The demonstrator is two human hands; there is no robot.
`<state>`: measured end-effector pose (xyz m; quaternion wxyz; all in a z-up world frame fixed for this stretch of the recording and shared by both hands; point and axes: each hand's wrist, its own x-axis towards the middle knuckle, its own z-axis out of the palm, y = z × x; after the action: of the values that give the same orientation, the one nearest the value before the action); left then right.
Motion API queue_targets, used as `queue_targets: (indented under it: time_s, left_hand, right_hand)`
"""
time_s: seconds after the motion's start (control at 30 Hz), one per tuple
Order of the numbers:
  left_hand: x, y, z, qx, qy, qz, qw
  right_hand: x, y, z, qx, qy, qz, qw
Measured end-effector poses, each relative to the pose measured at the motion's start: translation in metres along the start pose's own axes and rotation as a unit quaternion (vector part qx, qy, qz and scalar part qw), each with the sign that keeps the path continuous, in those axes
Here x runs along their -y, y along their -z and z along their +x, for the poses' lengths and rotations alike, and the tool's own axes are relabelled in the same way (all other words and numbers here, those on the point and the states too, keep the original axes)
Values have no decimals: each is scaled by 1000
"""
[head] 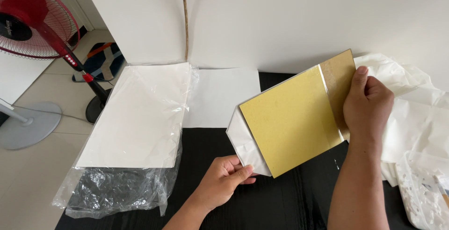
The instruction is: A person is manually assembling a paper bag by folding white paper around a yellow cardboard template and applying glue to the seams using a small brush.
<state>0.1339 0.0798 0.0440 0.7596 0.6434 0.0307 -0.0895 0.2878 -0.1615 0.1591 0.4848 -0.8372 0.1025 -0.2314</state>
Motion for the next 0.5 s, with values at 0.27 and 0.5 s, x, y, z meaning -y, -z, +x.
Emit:
queue_targets:
  time_s: [0.27,0.5]
  left_hand:
    - [-16,-2,-6,-14,17,15,1000]
    - [-13,7,0,7,23,-63,998]
  right_hand:
    - [29,4,-22,76,-5,-68,995]
    - [7,-14,-14,105,72,-37,991]
